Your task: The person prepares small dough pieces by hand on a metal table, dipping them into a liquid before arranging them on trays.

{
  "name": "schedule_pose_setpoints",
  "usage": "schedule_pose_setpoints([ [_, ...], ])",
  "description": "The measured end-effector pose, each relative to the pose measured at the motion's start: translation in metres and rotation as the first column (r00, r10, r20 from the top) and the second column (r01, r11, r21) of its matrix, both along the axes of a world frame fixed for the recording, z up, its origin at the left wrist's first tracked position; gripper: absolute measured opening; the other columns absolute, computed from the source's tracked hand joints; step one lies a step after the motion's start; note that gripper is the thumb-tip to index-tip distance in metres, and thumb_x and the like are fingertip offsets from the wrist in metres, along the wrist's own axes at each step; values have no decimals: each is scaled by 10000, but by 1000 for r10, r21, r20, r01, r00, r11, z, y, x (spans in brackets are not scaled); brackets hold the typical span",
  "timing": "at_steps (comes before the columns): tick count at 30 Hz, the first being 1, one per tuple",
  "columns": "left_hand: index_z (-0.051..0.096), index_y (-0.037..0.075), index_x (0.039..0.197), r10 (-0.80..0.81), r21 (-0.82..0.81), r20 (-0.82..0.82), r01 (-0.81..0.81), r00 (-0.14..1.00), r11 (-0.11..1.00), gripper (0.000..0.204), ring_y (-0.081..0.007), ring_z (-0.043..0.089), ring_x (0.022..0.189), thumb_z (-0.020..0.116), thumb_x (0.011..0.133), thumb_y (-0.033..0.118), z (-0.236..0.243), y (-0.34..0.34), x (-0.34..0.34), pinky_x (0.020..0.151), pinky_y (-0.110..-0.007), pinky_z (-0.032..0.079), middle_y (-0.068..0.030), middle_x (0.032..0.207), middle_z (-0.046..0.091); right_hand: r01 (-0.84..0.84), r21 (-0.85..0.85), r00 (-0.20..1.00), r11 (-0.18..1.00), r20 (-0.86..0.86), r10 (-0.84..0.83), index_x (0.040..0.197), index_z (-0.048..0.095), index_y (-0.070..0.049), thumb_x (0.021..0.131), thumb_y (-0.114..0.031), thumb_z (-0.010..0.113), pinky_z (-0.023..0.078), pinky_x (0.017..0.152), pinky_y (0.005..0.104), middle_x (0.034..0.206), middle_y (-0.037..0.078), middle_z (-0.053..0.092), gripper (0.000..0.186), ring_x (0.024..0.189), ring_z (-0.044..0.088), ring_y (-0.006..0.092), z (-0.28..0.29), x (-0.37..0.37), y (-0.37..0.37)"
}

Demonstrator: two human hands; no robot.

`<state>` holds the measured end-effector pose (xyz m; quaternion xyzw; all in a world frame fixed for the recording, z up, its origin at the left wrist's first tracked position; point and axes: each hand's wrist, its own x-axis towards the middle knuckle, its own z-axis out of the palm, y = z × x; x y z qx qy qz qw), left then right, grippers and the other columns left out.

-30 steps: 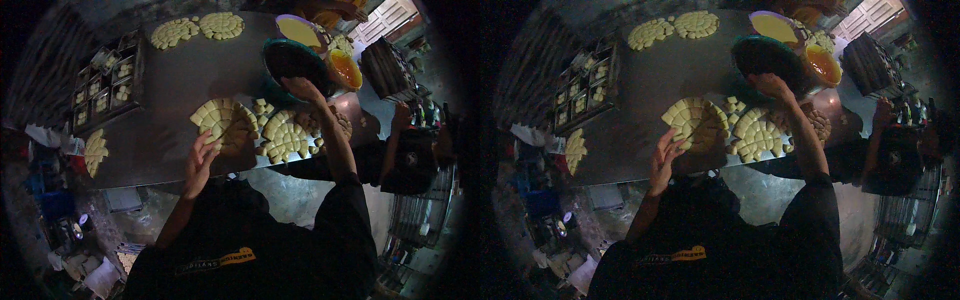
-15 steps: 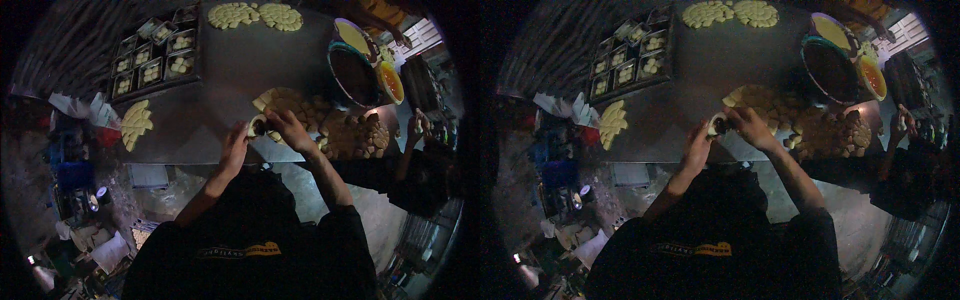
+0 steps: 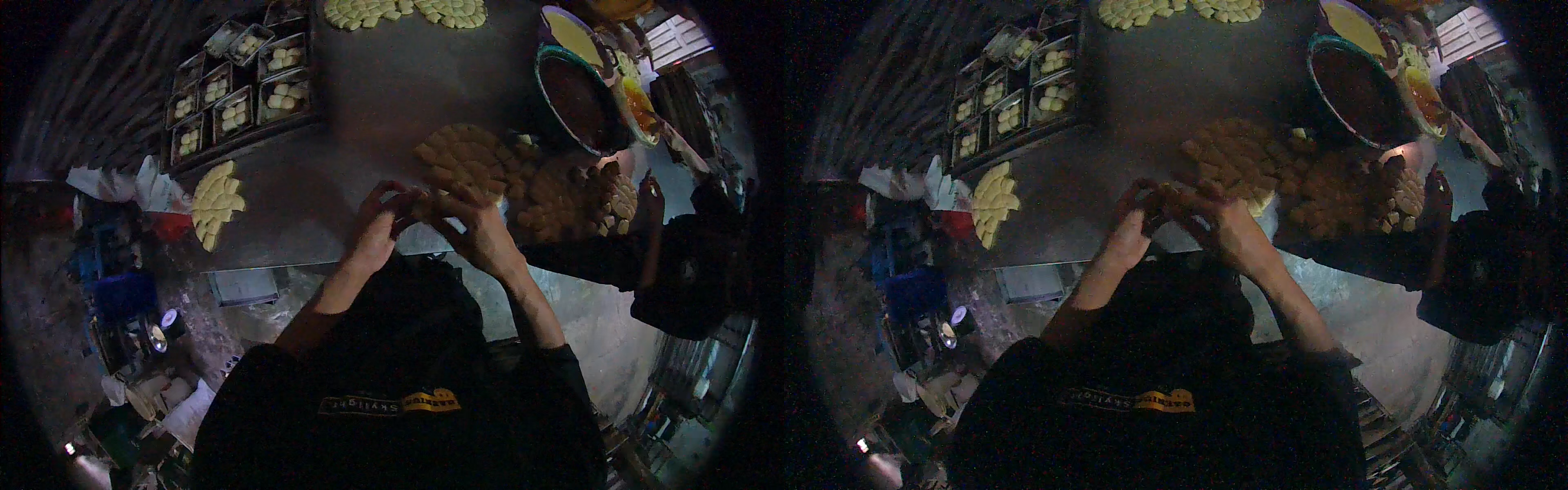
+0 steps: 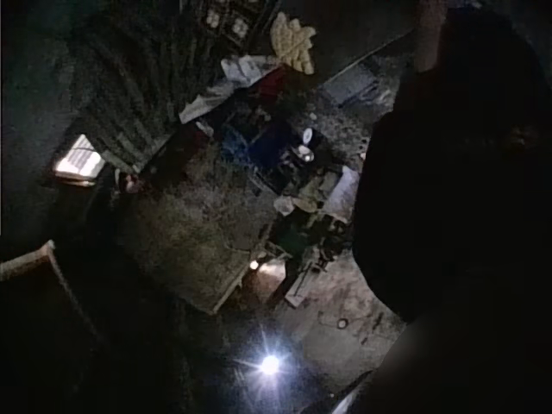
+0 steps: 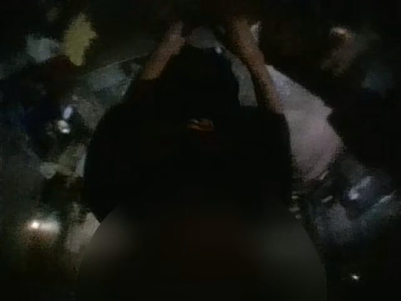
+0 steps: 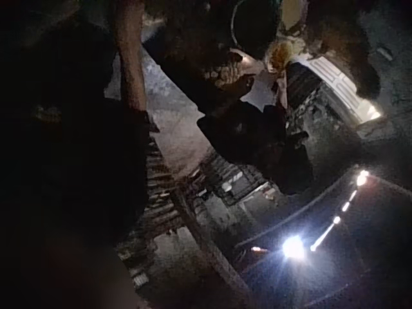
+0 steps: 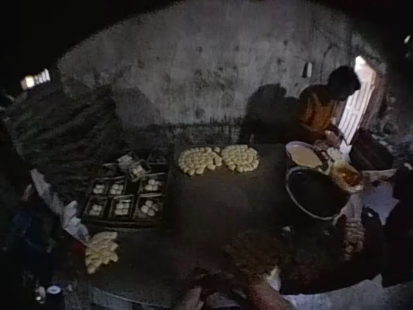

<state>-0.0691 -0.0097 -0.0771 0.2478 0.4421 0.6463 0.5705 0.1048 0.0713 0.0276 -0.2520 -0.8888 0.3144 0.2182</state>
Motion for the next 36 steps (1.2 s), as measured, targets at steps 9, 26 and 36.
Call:
schedule_pose_setpoints([
  [9,668,39,1055,-113,15,-200,119,973,993,197,-127,666,924,721,874,96,51,13,18,780,-293,567,-53,1044,693,125,-599,992,791,90,-88,1006,670,-63,868,-22,691,539,661,301,947,70,656,146,807,674,166,27,28,23],
  [26,596,9,1161,-54,-296,292,144,955,944,251,-231,680,952,590,980,184,67,37,72,823,-423,602,-105,1078,644,-197,-309,975,930,-163,152,1068,706,-51,832,-60,731,537,696,320,942,108,695,238,818,679,225,-12,65,84],
  [36,588,-17,1194,-279,-150,-452,236,847,960,396,-169,644,1022,746,862,130,57,19,70,858,-300,540,-109,1115,672,-214,-567,977,795,-115,181,980,682,-32,826,-60,731,516,705,331,870,109,625,164,784,624,253,-30,62,66],
])
